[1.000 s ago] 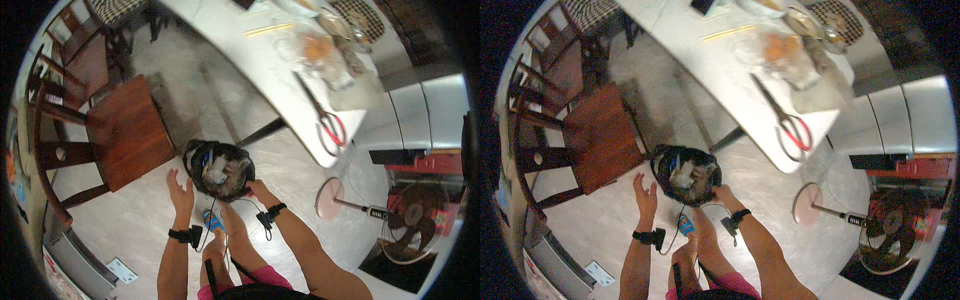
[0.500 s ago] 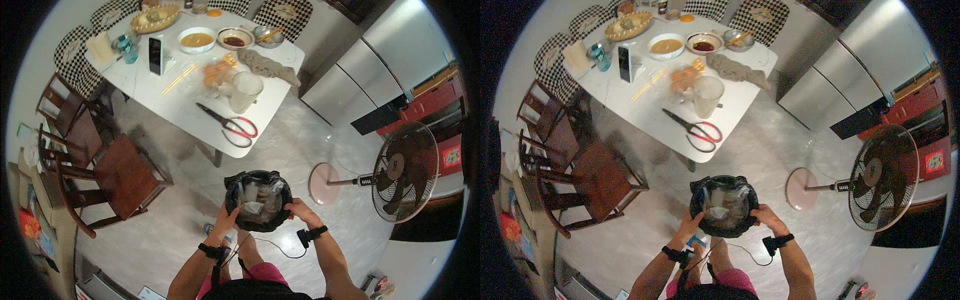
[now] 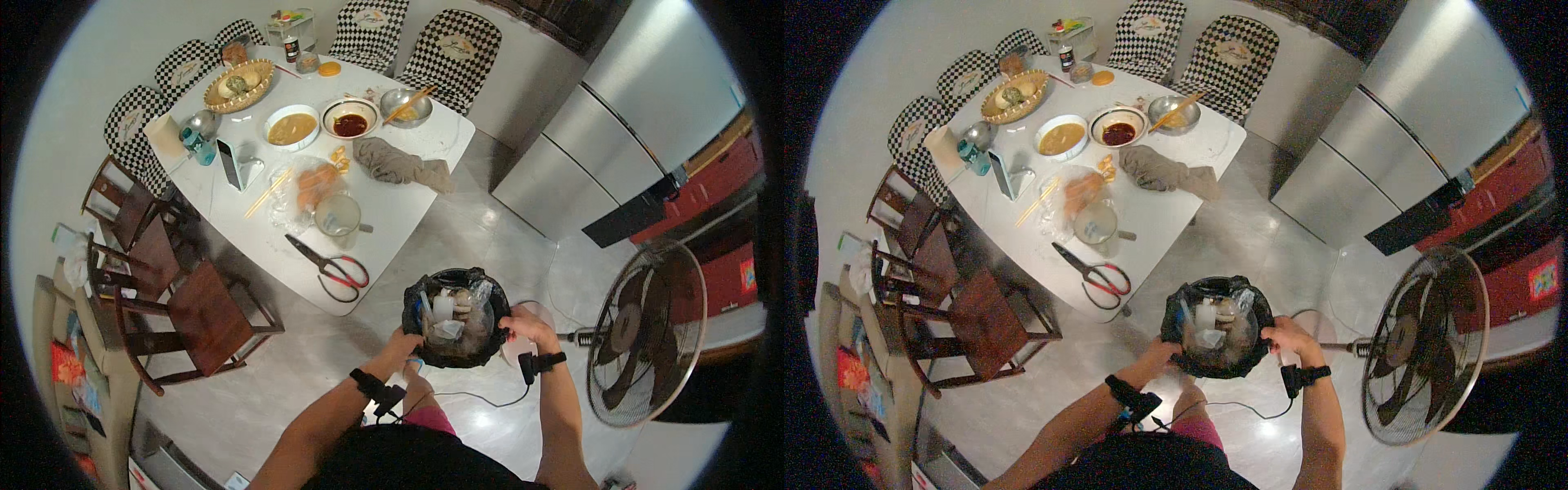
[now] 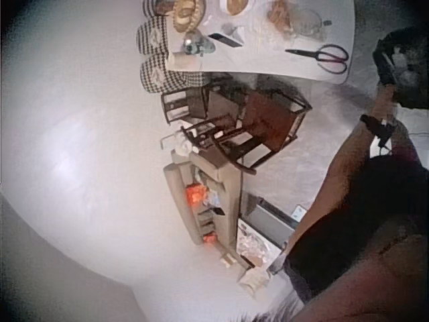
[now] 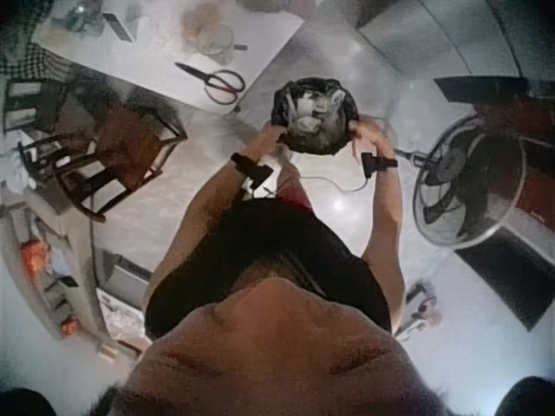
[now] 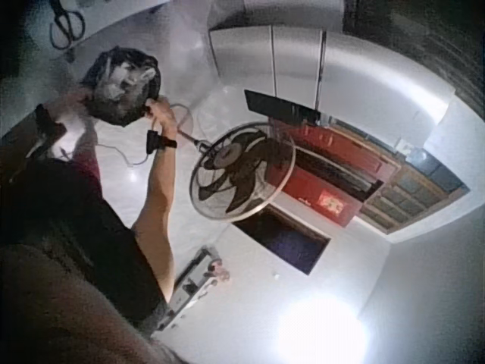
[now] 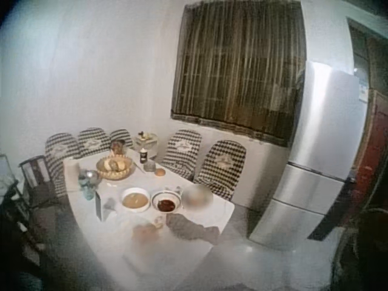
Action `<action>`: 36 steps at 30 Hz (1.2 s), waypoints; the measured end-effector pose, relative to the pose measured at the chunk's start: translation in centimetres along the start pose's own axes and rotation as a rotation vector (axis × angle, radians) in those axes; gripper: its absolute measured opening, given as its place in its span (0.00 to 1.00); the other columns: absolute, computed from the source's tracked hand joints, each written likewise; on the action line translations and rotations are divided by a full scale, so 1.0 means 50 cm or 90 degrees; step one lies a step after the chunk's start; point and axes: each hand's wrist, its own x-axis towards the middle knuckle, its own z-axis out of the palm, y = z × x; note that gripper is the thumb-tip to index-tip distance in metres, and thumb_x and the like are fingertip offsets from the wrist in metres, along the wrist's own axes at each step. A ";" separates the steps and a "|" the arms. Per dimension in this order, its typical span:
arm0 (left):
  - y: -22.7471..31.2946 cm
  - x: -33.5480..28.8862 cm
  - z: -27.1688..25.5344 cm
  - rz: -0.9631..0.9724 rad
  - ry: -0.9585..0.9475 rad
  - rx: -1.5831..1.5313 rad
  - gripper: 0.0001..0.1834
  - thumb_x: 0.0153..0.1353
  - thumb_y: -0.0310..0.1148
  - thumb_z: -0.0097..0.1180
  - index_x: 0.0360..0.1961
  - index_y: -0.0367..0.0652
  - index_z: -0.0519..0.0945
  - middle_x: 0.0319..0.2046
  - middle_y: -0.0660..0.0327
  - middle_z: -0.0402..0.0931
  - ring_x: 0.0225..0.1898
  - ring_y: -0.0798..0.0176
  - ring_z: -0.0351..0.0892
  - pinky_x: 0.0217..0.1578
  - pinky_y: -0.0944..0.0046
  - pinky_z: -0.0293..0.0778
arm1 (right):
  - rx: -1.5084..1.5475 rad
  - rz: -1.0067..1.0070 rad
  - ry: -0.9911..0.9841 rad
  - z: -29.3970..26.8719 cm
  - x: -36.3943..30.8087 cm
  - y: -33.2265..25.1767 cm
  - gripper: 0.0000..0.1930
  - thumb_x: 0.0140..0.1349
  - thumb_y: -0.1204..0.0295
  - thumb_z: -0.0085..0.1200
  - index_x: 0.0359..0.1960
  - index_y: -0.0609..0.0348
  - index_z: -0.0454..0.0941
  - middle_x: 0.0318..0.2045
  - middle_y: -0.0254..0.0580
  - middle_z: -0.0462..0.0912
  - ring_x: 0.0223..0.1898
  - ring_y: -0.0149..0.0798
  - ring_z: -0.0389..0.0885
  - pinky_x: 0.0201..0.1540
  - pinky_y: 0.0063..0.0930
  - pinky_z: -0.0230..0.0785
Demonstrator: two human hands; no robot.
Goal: The person clears food scraps and trash from a dining table into a small handheld bin and wipes the table surface with a cloth.
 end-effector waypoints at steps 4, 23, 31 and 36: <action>0.013 0.125 -0.048 0.120 0.019 0.255 0.14 0.49 0.27 0.56 0.40 0.43 0.73 0.33 0.58 0.74 0.38 0.59 0.74 0.36 0.58 0.74 | -0.089 -0.066 -0.064 -0.112 0.077 -0.147 0.25 0.52 0.52 0.56 0.32 0.67 0.75 0.21 0.40 0.78 0.18 0.32 0.75 0.21 0.24 0.68; 0.285 0.477 0.118 0.130 -0.056 0.204 0.18 0.45 0.26 0.57 0.40 0.37 0.70 0.26 0.61 0.71 0.26 0.64 0.68 0.24 0.60 0.67 | -0.034 -0.187 -0.047 -0.424 0.588 -0.718 0.21 0.65 0.60 0.44 0.51 0.66 0.69 0.34 0.45 0.82 0.28 0.31 0.79 0.29 0.21 0.73; 0.331 0.587 0.173 0.095 0.028 0.193 0.17 0.52 0.25 0.53 0.46 0.38 0.71 0.33 0.56 0.73 0.31 0.57 0.72 0.32 0.57 0.70 | 0.032 -0.124 -0.249 -0.446 0.817 -0.791 0.28 0.63 0.55 0.44 0.57 0.63 0.59 0.37 0.52 0.81 0.29 0.38 0.81 0.31 0.28 0.75; 0.357 0.572 0.173 0.365 0.056 0.264 0.16 0.51 0.23 0.52 0.44 0.39 0.73 0.36 0.54 0.73 0.37 0.53 0.72 0.39 0.54 0.70 | -0.056 -0.176 -0.348 -0.421 0.836 -0.842 0.19 0.65 0.59 0.38 0.48 0.63 0.66 0.37 0.52 0.81 0.31 0.35 0.80 0.30 0.24 0.73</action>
